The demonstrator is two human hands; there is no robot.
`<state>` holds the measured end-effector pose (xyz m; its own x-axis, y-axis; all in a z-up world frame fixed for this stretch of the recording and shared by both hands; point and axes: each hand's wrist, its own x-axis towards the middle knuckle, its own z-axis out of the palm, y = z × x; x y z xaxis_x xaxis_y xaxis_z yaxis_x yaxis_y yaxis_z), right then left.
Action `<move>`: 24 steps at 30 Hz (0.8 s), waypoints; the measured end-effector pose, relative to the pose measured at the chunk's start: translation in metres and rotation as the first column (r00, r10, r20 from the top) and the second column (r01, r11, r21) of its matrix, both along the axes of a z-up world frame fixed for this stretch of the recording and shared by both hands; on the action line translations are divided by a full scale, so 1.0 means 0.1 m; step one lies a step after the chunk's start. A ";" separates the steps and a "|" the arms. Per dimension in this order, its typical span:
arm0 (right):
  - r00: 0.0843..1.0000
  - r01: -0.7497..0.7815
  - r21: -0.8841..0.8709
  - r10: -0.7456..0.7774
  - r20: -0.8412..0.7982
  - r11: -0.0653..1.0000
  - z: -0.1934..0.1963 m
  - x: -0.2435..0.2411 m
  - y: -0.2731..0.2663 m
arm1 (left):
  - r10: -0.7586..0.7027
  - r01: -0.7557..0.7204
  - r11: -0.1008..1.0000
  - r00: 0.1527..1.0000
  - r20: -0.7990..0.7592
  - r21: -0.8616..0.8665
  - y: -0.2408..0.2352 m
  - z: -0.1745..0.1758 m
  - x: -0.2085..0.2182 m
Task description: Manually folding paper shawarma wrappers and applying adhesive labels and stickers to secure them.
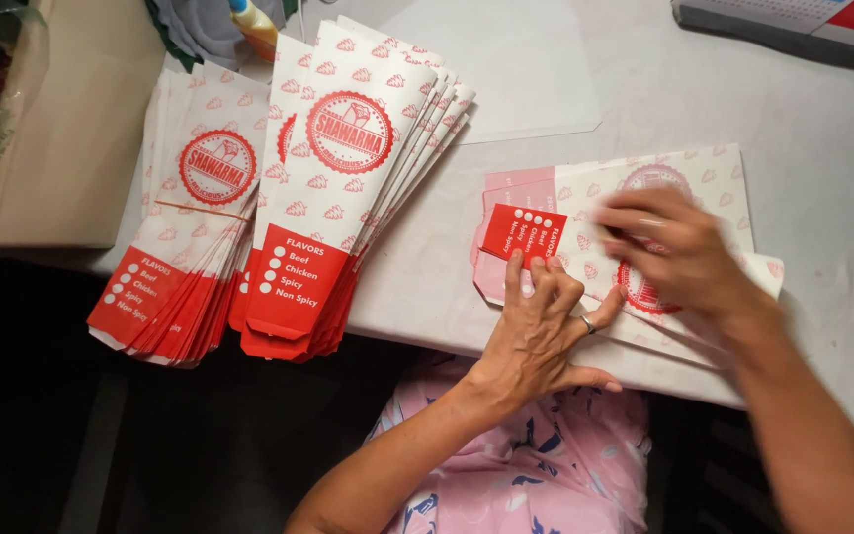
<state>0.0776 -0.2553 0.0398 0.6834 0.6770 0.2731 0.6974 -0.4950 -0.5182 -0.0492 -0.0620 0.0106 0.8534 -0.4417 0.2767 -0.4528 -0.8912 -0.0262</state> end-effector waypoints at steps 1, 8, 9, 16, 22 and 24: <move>1.000 0.003 -0.002 -0.003 -0.004 1.000 0.06 -0.10 -0.24 | -0.003 0.003 1.000 1.000 -0.004 -0.002 0.00 -0.01 0.00; 0.955 0.297 -0.006 -0.297 0.014 0.955 0.10 -0.30 -0.87 | -0.031 0.031 1.000 1.000 0.000 0.003 0.02 -0.06 0.01; 0.966 0.259 0.022 -0.259 0.000 0.966 0.10 -0.26 -0.77 | -0.034 0.034 0.999 0.999 -0.003 -0.007 0.02 -0.07 0.02; 0.967 -0.251 0.196 0.252 0.020 0.948 -0.01 0.19 0.97 | -0.032 0.026 0.988 0.999 -0.035 -0.151 -0.02 -0.13 0.00; 0.996 -0.047 0.096 0.054 -0.071 0.994 -0.01 -0.02 0.02 | -0.016 0.017 0.997 1.000 0.009 -0.077 -0.01 0.00 0.01; 0.972 0.235 0.097 -0.233 -0.035 0.967 0.05 -0.19 -0.70 | -0.026 0.026 0.999 1.000 0.000 -0.019 0.00 -0.04 0.01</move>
